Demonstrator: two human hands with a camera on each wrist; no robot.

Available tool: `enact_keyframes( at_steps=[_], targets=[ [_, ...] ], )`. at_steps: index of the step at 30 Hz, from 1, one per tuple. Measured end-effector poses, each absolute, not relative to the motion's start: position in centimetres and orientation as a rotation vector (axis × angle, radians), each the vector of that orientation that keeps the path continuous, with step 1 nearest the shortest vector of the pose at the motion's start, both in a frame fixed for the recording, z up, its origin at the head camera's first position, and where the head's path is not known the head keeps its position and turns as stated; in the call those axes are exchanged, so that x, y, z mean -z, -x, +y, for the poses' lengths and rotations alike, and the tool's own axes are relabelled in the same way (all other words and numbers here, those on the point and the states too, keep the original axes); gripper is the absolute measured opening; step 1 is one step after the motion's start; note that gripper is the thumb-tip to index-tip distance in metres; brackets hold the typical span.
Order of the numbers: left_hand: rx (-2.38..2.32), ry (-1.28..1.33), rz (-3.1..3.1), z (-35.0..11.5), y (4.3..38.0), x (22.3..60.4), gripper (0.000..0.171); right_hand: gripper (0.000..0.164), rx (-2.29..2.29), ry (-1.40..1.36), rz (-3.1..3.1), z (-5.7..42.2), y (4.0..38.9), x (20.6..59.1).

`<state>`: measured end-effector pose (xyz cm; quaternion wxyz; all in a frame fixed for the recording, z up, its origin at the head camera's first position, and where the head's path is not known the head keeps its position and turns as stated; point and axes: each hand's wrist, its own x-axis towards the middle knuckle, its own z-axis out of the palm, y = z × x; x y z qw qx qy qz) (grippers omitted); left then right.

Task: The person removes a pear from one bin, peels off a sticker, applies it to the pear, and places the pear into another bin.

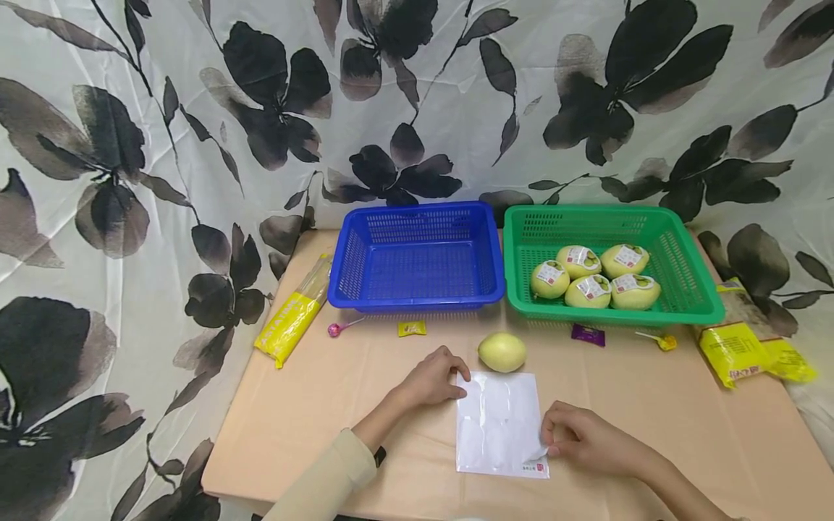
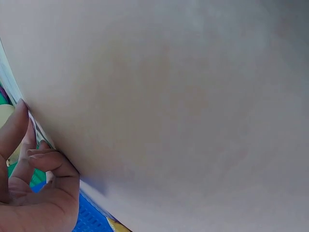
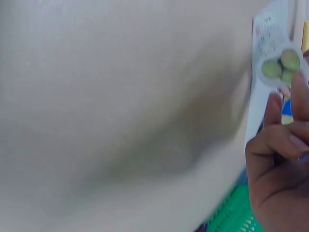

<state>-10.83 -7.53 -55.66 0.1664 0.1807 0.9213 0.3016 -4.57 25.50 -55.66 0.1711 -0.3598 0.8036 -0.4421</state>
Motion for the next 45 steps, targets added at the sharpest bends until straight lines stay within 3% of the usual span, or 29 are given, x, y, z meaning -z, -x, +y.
enact_keyframes(
  at_steps=[16, 27, 34, 39, 45],
  targets=[
    [-0.857, -0.507, 2.622, -7.5, 10.9, 55.7, 0.018, 0.011, 1.122, 0.919, 1.912, 28.6, 5.5, 52.5],
    [-0.859, -0.507, 2.622, -7.4, 10.7, 55.7, 0.018, 0.007, 1.217, 0.822, 2.118, 28.2, 7.4, 50.0],
    [-0.864, -0.508, 2.625, -7.5, 10.8, 55.6, 0.014, 0.012, 1.429, 0.483, 2.448, 24.5, 8.9, 48.8],
    [-0.912, -0.538, 2.63, -7.6, 11.2, 55.2, 0.01, 0.029, 1.557, 0.173, 2.478, 21.8, 9.9, 49.2],
    [-1.27, -0.553, 2.628, -6.8, 12.7, 54.7, 0.028, 0.04, 1.629, -0.062, 2.436, 20.2, 10.8, 50.0]
  ],
)
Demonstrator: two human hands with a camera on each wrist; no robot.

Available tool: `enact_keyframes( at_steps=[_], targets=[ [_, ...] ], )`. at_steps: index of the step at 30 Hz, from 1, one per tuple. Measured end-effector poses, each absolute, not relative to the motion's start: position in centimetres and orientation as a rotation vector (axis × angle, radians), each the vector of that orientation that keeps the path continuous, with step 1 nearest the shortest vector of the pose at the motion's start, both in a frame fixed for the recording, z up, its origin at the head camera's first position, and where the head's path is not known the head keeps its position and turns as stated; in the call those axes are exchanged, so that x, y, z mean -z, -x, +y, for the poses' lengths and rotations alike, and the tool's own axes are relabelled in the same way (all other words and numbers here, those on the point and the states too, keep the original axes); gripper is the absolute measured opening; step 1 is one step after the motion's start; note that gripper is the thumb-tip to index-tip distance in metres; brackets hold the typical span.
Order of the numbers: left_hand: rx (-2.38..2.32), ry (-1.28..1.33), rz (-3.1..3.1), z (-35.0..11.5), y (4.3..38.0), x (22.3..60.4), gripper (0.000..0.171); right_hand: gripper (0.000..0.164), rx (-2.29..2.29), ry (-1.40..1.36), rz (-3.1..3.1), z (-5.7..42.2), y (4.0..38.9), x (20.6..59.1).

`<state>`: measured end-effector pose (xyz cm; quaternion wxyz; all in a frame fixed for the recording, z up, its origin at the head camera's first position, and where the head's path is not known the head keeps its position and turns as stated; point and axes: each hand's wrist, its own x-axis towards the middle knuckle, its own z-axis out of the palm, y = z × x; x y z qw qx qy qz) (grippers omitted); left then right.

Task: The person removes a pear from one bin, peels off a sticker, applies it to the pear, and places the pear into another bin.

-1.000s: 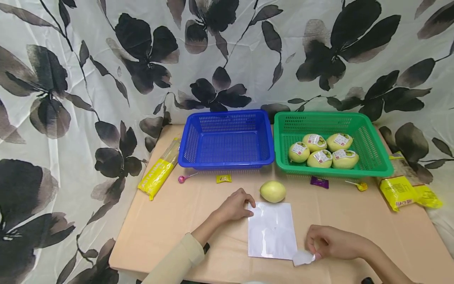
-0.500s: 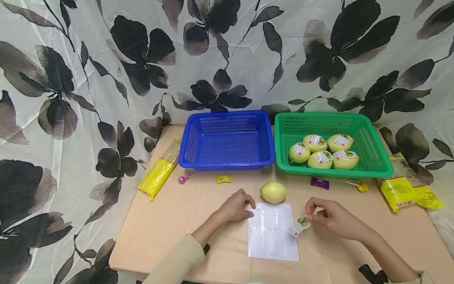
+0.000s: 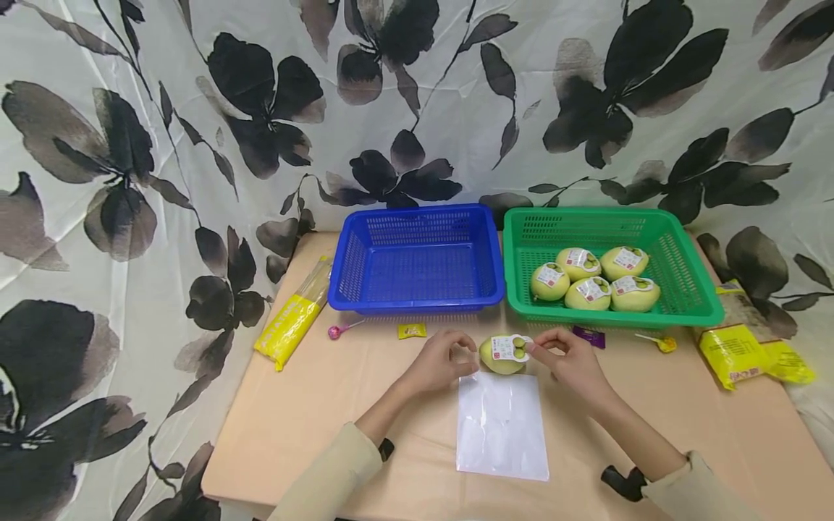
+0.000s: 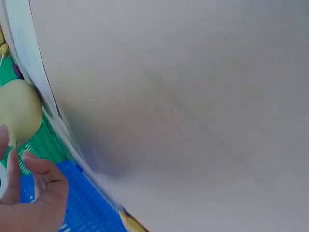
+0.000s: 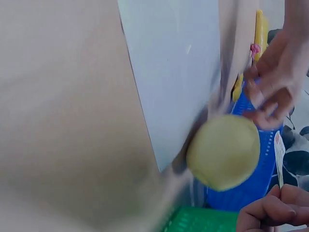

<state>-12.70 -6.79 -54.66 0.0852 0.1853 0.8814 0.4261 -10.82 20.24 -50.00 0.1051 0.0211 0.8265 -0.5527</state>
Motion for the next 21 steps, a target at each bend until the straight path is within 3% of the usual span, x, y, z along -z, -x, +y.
enact_keyframes(
  at_steps=[9, 17, 21],
  targets=[
    [-1.468, -0.54, 2.597, -5.1, 14.0, 55.1, 0.076, 0.042, 1.694, -0.135, 2.319, 19.6, 11.6, 51.0],
    [-1.287, -0.607, 2.623, -3.9, 14.7, 55.1, 0.073, 0.038, 1.74, -0.197, 2.251, 19.6, 12.2, 51.4],
    [-1.231, -0.648, 2.663, -3.4, 15.0, 55.0, 0.081, 0.034, 1.777, -0.24, 2.225, 19.8, 12.4, 51.8]
  ],
)
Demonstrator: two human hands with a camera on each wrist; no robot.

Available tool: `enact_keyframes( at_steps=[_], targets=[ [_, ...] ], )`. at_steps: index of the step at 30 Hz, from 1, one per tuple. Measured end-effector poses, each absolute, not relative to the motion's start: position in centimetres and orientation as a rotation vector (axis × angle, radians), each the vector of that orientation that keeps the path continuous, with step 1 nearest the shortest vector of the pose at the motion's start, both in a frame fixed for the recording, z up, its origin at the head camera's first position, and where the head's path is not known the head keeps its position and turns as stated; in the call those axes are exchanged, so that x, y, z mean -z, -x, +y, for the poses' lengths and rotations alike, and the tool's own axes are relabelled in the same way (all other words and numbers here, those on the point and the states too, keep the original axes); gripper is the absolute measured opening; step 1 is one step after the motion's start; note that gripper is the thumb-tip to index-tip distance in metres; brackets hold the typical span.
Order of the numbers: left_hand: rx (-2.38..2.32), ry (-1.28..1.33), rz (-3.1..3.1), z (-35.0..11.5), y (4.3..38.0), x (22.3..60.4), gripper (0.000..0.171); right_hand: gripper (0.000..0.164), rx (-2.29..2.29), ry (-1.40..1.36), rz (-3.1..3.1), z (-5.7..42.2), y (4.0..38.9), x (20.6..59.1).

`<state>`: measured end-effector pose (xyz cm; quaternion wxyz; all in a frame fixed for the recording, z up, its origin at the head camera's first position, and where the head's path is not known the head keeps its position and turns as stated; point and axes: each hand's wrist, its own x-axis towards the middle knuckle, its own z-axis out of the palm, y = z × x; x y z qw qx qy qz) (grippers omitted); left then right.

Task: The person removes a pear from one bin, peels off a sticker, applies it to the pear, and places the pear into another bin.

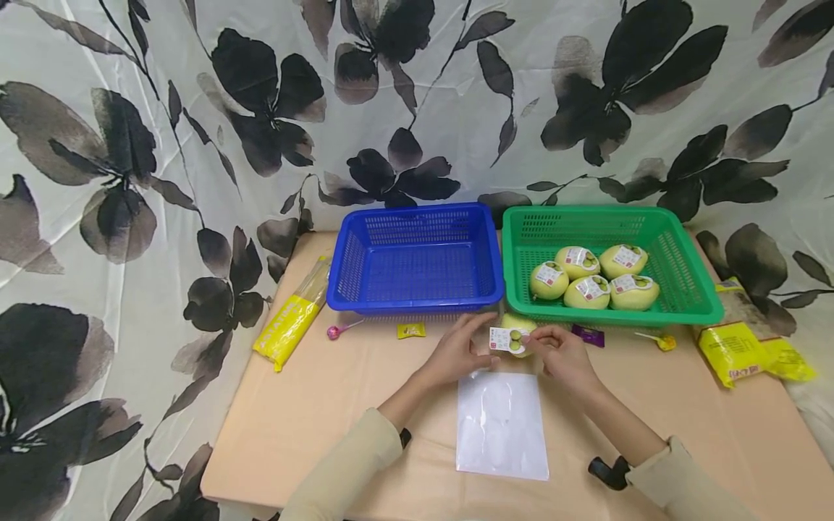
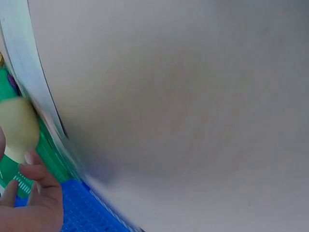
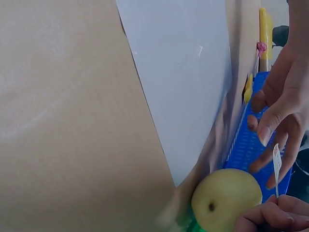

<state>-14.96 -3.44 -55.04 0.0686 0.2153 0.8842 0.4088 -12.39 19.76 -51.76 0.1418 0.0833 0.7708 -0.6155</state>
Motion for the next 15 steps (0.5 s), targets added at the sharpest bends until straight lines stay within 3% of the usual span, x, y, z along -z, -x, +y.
enact_keyframes(
  at_steps=[7, 15],
  targets=[
    [-1.105, -0.76, 2.659, -2.5, 16.3, 54.8, 0.086, 0.034, 1.799, -0.249, 2.224, 20.2, 12.4, 52.2],
    [-1.056, -0.708, 2.726, -1.3, 16.8, 55.2, 0.082, 0.04, 1.788, -0.272, 2.254, 20.8, 12.7, 51.8]
  ],
)
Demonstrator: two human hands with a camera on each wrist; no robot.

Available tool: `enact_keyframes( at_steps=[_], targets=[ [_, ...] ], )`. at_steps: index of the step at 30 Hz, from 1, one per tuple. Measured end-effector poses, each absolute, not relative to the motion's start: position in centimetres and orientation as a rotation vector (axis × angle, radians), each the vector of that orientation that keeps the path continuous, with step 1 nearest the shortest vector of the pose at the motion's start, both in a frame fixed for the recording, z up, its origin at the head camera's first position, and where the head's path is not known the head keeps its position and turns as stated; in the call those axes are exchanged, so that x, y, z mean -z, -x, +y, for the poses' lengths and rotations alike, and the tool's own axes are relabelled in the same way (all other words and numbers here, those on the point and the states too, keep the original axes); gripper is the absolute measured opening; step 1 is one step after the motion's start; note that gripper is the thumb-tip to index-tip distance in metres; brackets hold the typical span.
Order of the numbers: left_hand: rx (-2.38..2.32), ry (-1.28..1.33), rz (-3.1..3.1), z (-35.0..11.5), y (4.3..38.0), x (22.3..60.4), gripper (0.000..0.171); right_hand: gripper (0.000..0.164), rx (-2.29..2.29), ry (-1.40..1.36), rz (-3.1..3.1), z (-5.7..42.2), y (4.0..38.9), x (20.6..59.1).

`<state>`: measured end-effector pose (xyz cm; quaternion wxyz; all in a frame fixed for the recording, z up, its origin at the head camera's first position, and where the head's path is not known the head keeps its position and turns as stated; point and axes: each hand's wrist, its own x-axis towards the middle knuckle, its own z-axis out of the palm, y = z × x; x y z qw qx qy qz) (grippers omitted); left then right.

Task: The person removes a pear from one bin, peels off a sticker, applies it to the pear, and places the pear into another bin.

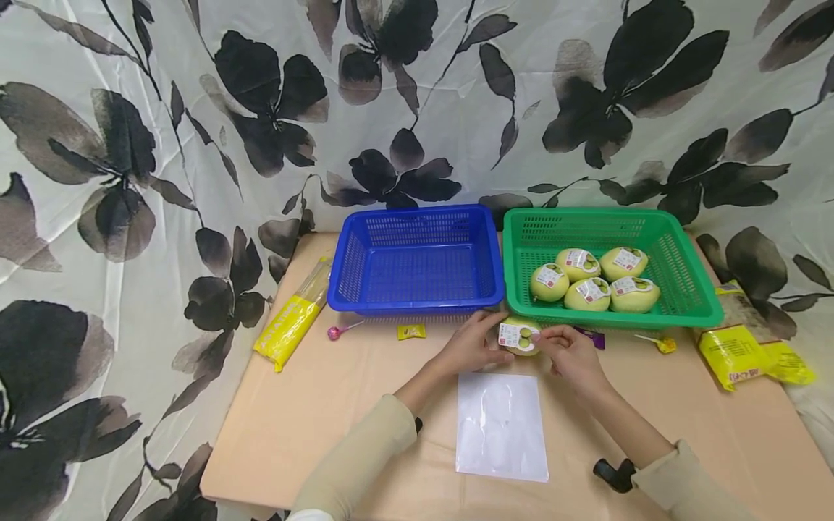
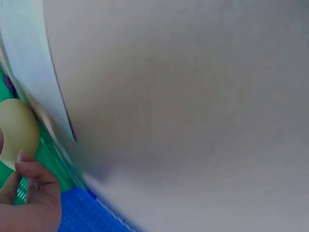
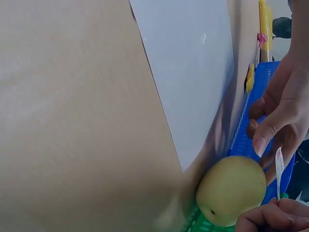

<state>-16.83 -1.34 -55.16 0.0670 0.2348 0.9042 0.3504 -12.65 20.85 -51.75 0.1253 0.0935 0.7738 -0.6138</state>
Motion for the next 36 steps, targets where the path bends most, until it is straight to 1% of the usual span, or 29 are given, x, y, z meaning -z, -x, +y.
enact_keyframes(
  at_steps=[7, 13, 22, 28, 33, 36],
  targets=[
    [-1.191, -0.614, 2.712, -0.6, 17.0, 55.6, 0.064, 0.043, 1.794, -0.298, 2.219, 21.8, 13.4, 51.8],
    [-1.318, -0.575, 2.578, -0.5, 17.0, 55.7, 0.063, 0.046, 1.763, -0.319, 2.229, 22.2, 14.1, 52.2],
    [-1.402, -0.563, 2.48, -0.6, 17.0, 55.7, 0.059, 0.047, 1.677, -0.273, 2.296, 22.5, 14.7, 52.4],
    [-1.548, -0.43, 2.335, -0.1, 16.8, 55.4, 0.041, 0.046, 1.61, -0.261, 2.344, 22.4, 14.7, 52.3],
    [-1.613, -0.34, 2.318, 0.2, 16.6, 55.1, 0.033, 0.046, 1.554, -0.227, 2.375, 22.3, 14.5, 52.1],
    [-1.623, -0.336, 2.328, 0.2, 16.5, 55.3, 0.026, 0.046, 1.516, -0.206, 2.394, 22.3, 14.4, 52.1]
  ],
)
